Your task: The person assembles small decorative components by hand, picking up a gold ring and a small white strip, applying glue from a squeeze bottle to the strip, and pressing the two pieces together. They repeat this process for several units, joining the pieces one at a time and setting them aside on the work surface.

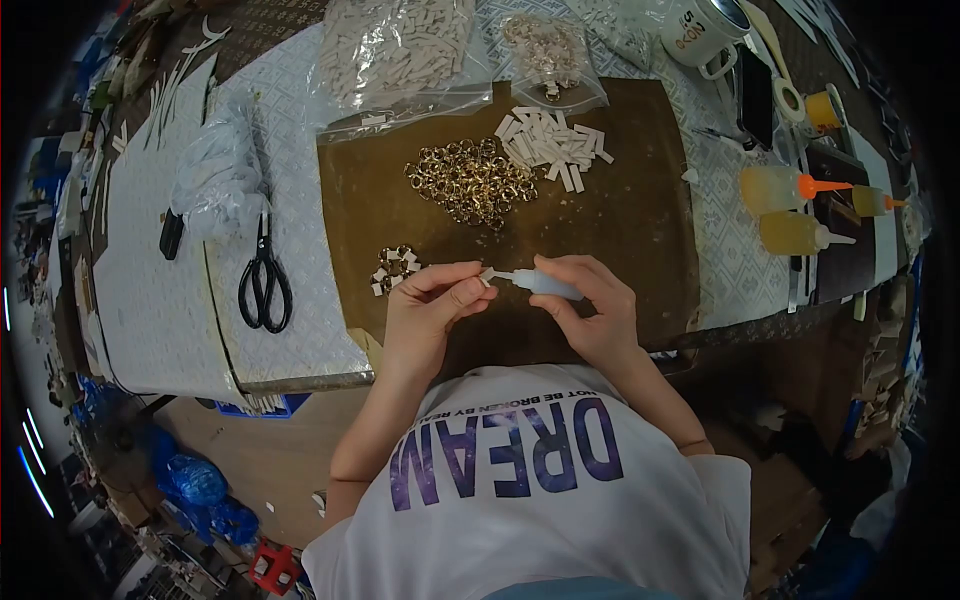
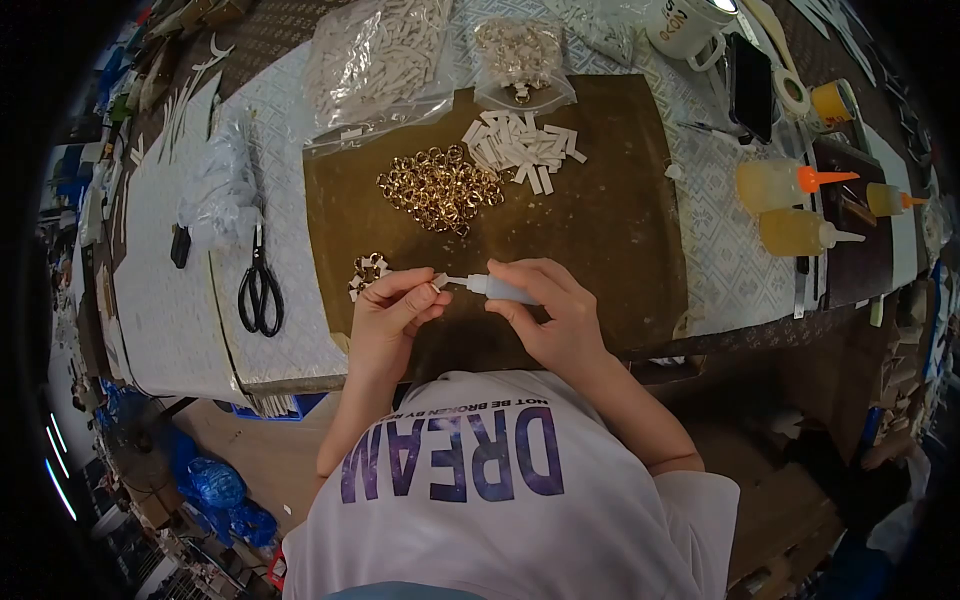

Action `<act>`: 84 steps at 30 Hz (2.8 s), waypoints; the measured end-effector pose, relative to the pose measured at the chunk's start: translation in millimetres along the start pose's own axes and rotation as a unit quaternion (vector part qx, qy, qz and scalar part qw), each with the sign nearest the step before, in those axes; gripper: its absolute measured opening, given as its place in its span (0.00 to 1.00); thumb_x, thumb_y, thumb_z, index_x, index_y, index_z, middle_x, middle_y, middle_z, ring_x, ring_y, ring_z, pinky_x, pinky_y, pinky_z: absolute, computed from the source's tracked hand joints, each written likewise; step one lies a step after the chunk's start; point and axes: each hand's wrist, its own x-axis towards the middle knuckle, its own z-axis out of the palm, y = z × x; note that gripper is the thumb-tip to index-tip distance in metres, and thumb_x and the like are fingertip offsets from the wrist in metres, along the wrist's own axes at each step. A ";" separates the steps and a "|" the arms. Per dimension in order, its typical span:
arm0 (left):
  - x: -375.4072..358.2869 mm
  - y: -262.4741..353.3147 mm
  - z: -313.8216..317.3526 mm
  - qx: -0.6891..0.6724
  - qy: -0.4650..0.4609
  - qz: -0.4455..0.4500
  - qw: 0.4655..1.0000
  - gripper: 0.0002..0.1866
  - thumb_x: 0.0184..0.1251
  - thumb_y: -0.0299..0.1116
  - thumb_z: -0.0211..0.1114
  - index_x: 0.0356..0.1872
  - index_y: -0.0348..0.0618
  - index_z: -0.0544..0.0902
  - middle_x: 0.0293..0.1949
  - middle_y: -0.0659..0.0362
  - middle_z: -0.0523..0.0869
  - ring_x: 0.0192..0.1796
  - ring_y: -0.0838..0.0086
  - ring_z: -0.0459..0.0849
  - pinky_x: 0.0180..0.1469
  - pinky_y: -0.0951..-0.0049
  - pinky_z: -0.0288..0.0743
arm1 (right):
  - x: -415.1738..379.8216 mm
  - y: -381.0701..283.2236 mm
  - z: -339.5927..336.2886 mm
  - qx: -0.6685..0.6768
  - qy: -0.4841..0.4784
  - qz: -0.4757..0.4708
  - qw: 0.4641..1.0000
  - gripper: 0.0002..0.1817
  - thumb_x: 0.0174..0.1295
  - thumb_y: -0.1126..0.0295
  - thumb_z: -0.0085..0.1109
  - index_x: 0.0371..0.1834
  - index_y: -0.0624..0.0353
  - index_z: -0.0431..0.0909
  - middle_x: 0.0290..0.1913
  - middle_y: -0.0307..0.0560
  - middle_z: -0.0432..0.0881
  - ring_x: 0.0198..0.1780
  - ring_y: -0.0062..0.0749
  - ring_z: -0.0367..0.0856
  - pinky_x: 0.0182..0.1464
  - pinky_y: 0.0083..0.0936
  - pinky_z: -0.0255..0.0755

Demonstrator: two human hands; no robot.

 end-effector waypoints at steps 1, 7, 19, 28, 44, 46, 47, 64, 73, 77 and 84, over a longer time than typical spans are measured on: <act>0.1 -0.1 0.0 0.002 0.002 0.000 1.000 0.11 0.59 0.22 0.65 0.43 0.33 0.81 0.38 0.52 0.85 0.40 0.68 0.86 0.43 0.76 0.82 | 0.0 0.1 0.0 -0.002 0.000 -0.002 1.000 0.19 0.47 0.77 0.69 0.46 0.59 0.80 0.39 0.48 0.81 0.39 0.35 0.81 0.39 0.25 0.77; 1.6 -2.1 -1.2 0.011 0.003 0.004 1.000 0.10 0.59 0.22 0.65 0.43 0.33 0.81 0.38 0.53 0.85 0.40 0.69 0.86 0.42 0.76 0.82 | -0.4 1.7 0.8 -0.011 -0.002 -0.003 1.000 0.19 0.46 0.77 0.69 0.45 0.58 0.80 0.40 0.47 0.81 0.39 0.35 0.81 0.39 0.25 0.77; 7.4 -5.8 -6.9 -0.033 0.002 -0.021 0.999 0.10 0.61 0.23 0.64 0.44 0.35 0.81 0.38 0.53 0.85 0.39 0.70 0.86 0.42 0.77 0.82 | 8.0 1.1 -4.7 0.107 -0.077 0.112 0.985 0.19 0.49 0.78 0.68 0.47 0.62 0.79 0.44 0.46 0.81 0.45 0.27 0.79 0.47 0.21 0.71; 11.3 -8.0 -9.3 -0.072 -0.008 -0.046 0.996 0.10 0.61 0.23 0.64 0.44 0.37 0.81 0.38 0.55 0.85 0.40 0.72 0.85 0.43 0.78 0.82 | 14.7 22.0 -25.6 0.416 0.064 0.146 0.895 0.21 0.63 0.73 0.58 0.58 0.66 0.68 0.50 0.47 0.78 0.50 0.27 0.77 0.56 0.23 0.69; 1.9 5.9 0.4 0.005 0.006 0.011 1.000 0.10 0.59 0.22 0.65 0.43 0.35 0.82 0.38 0.54 0.85 0.39 0.71 0.86 0.41 0.78 0.81 | -2.2 17.9 9.2 0.090 0.007 0.023 0.996 0.20 0.48 0.80 0.66 0.47 0.60 0.80 0.41 0.48 0.81 0.40 0.32 0.81 0.41 0.22 0.75; 0.7 7.1 1.7 0.014 0.006 0.019 1.000 0.10 0.59 0.21 0.64 0.42 0.34 0.82 0.38 0.54 0.85 0.39 0.71 0.86 0.41 0.78 0.81 | -1.5 17.7 8.9 0.090 0.007 0.016 0.996 0.20 0.48 0.80 0.66 0.47 0.60 0.80 0.41 0.48 0.81 0.39 0.32 0.81 0.40 0.22 0.75; 0.4 7.0 1.9 0.018 0.006 0.023 1.000 0.10 0.59 0.21 0.64 0.42 0.34 0.82 0.38 0.53 0.85 0.39 0.70 0.86 0.41 0.78 0.81 | -0.7 16.8 8.5 0.090 0.003 0.015 0.996 0.20 0.48 0.80 0.66 0.47 0.60 0.80 0.41 0.48 0.81 0.38 0.32 0.81 0.40 0.22 0.75; -5.0 5.4 6.1 0.095 0.021 0.083 0.992 0.09 0.58 0.19 0.64 0.41 0.32 0.82 0.36 0.53 0.85 0.38 0.71 0.85 0.41 0.77 0.80 | -0.4 16.5 6.6 0.113 -0.026 0.049 0.992 0.20 0.49 0.79 0.67 0.48 0.60 0.80 0.42 0.47 0.82 0.38 0.28 0.81 0.40 0.21 0.75; -6.2 5.6 8.3 0.115 0.033 0.088 0.989 0.09 0.58 0.19 0.65 0.40 0.32 0.83 0.36 0.53 0.85 0.38 0.72 0.85 0.42 0.78 0.80 | -1.3 13.2 5.3 0.093 -0.032 0.061 0.993 0.20 0.49 0.77 0.69 0.48 0.60 0.81 0.44 0.48 0.82 0.42 0.28 0.81 0.43 0.21 0.75; -6.0 5.3 8.4 0.123 0.033 0.094 0.987 0.09 0.58 0.19 0.65 0.40 0.32 0.83 0.36 0.54 0.85 0.38 0.74 0.85 0.42 0.79 0.80 | -1.6 12.6 6.0 0.072 -0.021 0.044 0.996 0.21 0.48 0.77 0.69 0.48 0.59 0.81 0.44 0.49 0.82 0.42 0.29 0.82 0.42 0.21 0.76; -6.4 1.6 10.2 0.154 0.045 0.121 0.980 0.09 0.57 0.18 0.65 0.40 0.32 0.83 0.35 0.54 0.86 0.37 0.75 0.84 0.42 0.79 0.79 | -2.7 13.4 7.4 0.045 -0.013 0.015 0.999 0.22 0.48 0.77 0.69 0.50 0.56 0.80 0.44 0.47 0.81 0.41 0.32 0.82 0.42 0.23 0.77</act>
